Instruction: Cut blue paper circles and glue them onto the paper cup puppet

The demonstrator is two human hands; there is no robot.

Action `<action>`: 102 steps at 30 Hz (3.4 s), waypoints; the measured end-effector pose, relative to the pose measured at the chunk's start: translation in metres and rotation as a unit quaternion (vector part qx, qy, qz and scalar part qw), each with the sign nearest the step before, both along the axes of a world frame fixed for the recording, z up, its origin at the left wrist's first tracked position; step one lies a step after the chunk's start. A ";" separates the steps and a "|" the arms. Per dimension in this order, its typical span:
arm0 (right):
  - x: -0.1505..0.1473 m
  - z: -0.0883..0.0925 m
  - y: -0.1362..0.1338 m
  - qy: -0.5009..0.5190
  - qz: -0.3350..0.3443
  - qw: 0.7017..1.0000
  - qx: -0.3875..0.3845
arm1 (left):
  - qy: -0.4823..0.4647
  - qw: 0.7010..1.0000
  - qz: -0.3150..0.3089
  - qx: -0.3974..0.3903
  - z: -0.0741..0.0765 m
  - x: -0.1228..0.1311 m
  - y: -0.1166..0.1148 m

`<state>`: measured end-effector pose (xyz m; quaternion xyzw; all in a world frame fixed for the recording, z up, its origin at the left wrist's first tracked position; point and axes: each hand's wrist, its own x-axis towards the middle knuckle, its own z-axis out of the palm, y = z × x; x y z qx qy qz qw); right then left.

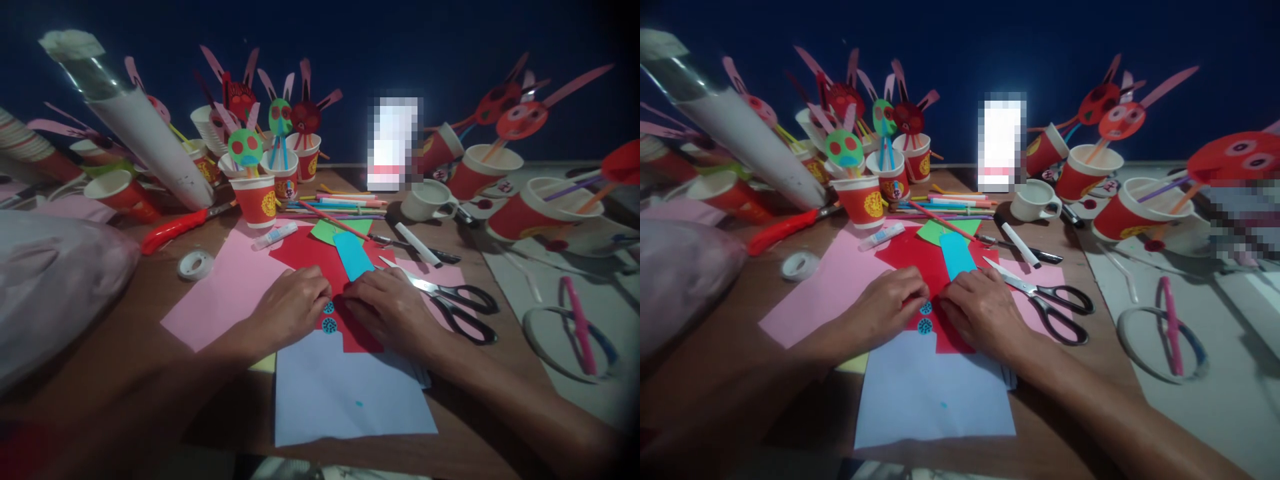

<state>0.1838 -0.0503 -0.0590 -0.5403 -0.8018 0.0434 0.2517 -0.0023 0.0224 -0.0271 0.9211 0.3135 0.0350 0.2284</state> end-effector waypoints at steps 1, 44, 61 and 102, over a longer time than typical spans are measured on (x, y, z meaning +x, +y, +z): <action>0.000 0.000 0.000 0.000 0.000 1.000 0.000 | -0.002 1.000 0.000 -0.004 0.001 -0.001 0.000; 0.002 0.012 -0.001 0.065 -0.003 0.995 0.075 | -0.213 0.971 0.081 -0.071 -0.002 -0.003 -0.007; 0.012 0.002 0.000 -0.122 0.078 0.987 0.075 | 0.045 0.995 -0.081 -0.033 0.011 -0.010 -0.006; 0.002 0.013 -0.006 0.177 0.086 0.976 -0.092 | -0.128 0.979 0.029 -0.157 0.000 -0.003 -0.017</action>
